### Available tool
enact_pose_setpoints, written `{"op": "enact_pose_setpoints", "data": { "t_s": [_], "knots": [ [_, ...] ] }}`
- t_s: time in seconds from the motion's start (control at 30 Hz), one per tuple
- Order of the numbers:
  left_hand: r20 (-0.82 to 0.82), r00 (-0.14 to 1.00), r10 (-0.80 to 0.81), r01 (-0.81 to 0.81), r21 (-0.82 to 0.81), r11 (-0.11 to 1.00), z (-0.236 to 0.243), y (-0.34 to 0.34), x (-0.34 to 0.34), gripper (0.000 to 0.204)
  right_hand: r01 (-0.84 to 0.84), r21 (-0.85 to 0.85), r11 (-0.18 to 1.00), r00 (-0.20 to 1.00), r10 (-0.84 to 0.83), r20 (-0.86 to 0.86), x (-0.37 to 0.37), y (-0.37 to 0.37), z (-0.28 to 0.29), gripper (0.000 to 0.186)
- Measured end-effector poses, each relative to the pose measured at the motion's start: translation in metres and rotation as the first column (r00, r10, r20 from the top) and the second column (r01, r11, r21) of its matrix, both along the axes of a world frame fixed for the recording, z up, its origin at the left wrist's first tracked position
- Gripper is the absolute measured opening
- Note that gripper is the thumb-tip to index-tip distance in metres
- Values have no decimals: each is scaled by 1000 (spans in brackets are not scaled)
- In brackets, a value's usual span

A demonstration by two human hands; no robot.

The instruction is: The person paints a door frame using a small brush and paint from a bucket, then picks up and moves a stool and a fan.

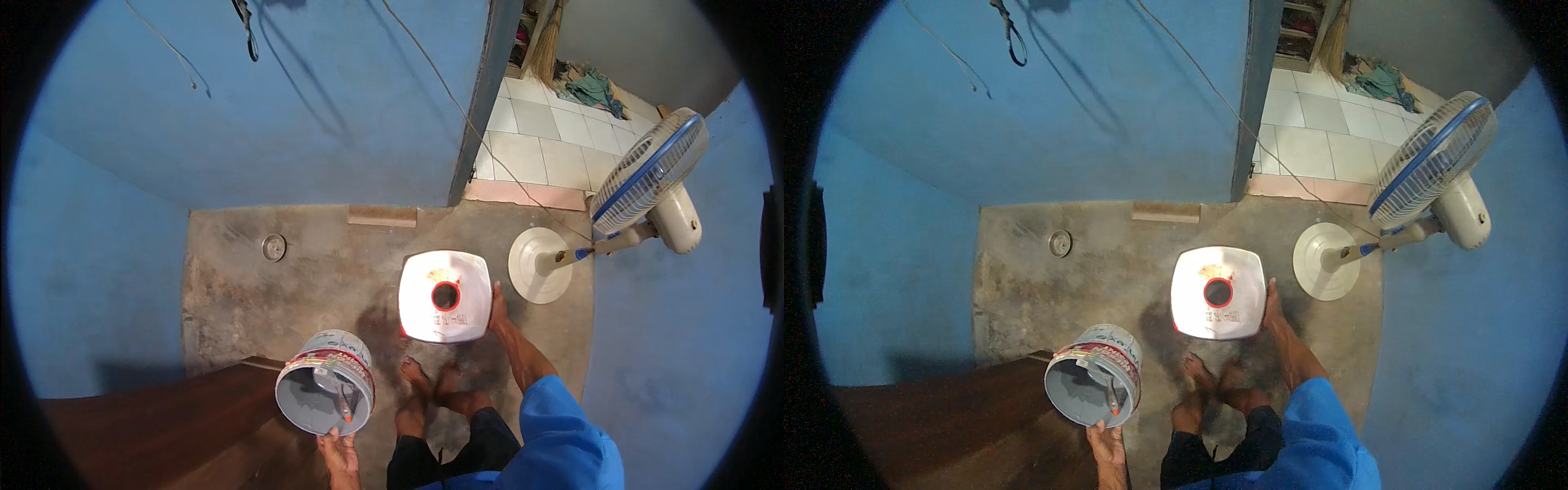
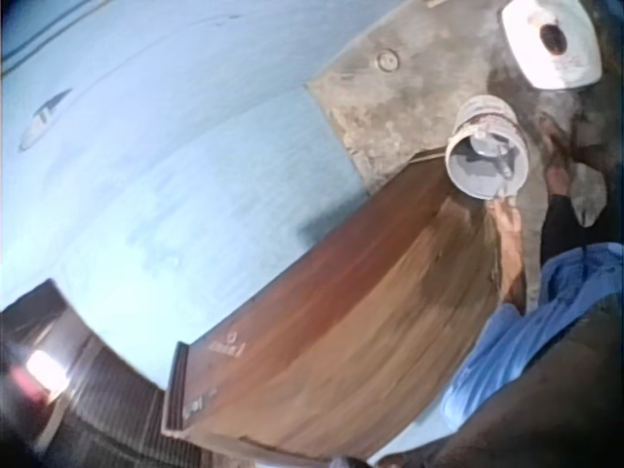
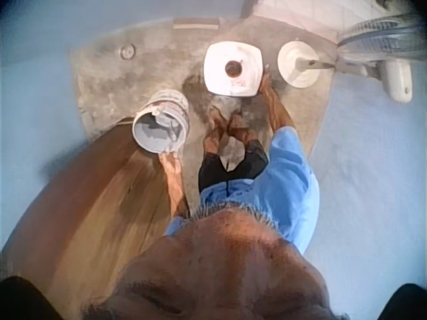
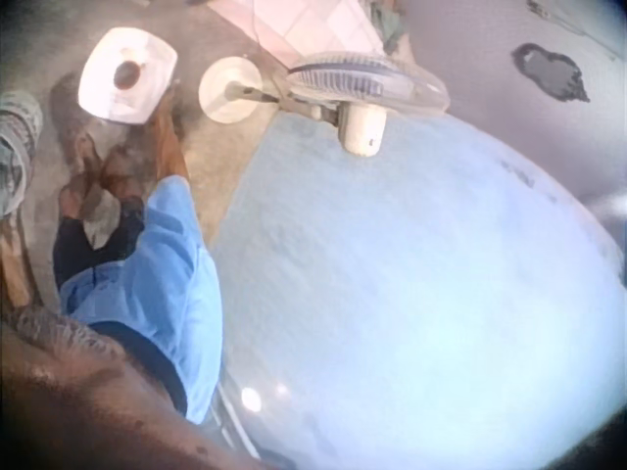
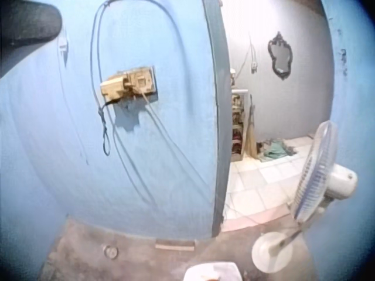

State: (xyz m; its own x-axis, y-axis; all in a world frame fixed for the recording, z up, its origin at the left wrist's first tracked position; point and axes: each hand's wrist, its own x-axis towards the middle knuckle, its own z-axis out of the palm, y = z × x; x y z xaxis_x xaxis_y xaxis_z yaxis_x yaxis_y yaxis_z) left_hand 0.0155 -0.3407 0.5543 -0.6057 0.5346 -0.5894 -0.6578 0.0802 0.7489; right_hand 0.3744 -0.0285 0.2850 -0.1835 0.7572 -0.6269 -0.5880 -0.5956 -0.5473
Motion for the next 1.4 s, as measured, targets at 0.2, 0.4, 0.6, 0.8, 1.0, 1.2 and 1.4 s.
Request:
{"op": "enact_pose_setpoints", "data": {
  "t_s": [0.2, 0.4, 0.6, 0.8, 1.0, 1.2, 1.4],
  "knots": [
    [100, 993, 69, -64, -46, 997, -24, 15, -8, 57, -46, -25, 999, 997, 47, 67, -23, -5, -6, 76],
    [73, 997, 7, 3, -128, 992, -31, 24, -10, 56, 62, -117, 991, 997, -56, 47, -14, -27, -78, 72],
    [53, 991, -123, 128, -109, 986, -28, 61, -9, 58, -9, -274, 962, 494, 243, 835, 18, -36, -109, 58],
    [78, 979, -188, 192, -61, 979, 4, 108, 2, 54, -204, 232, 951, 512, -98, 853, -42, -33, 94, 33],
    [91, 947, -309, 298, 119, 947, 62, 167, 5, 44, -604, 377, 703, 554, 29, 832, -114, -65, 388, 31],
    [15, 918, -397, 388, 183, 903, 99, 194, 4, 37, -871, 378, 313, 255, -371, 893, -164, -47, 506, 29],
    [-4, 901, -433, 426, 183, 886, 155, 210, 9, 29, -988, -103, -111, -51, -399, 916, -202, 7, 505, 28]
  ]
}}
